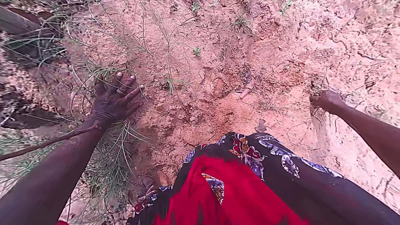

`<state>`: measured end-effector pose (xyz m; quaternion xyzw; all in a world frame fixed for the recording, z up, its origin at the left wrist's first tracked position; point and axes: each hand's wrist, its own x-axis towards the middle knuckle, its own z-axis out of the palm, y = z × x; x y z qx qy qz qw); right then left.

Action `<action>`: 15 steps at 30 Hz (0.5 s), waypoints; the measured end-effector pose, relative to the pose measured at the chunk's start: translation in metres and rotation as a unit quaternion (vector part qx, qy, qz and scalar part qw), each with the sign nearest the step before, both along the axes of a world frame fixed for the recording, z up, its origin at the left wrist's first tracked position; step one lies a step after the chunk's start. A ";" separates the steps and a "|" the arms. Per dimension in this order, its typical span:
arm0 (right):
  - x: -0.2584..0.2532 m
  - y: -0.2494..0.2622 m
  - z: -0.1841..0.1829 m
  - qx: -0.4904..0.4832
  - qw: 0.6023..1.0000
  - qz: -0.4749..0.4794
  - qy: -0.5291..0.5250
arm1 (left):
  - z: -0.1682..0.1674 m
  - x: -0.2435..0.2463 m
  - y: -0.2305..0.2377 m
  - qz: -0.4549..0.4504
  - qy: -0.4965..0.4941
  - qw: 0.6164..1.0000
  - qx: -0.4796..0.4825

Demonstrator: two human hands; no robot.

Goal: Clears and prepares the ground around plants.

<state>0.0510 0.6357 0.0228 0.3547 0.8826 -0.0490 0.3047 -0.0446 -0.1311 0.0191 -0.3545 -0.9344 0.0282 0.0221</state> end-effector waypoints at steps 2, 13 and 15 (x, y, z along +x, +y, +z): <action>0.009 0.009 -0.009 -0.017 0.999 0.001 0.033 | 0.002 0.000 0.001 0.004 -0.003 1.000 -0.006; 0.044 -0.101 0.008 -0.168 0.983 0.073 0.034 | -0.003 -0.002 -0.006 0.005 -0.016 1.000 -0.017; 0.035 -0.102 0.017 -0.173 0.980 0.027 0.091 | -0.003 -0.003 -0.003 -0.001 -0.020 1.000 -0.014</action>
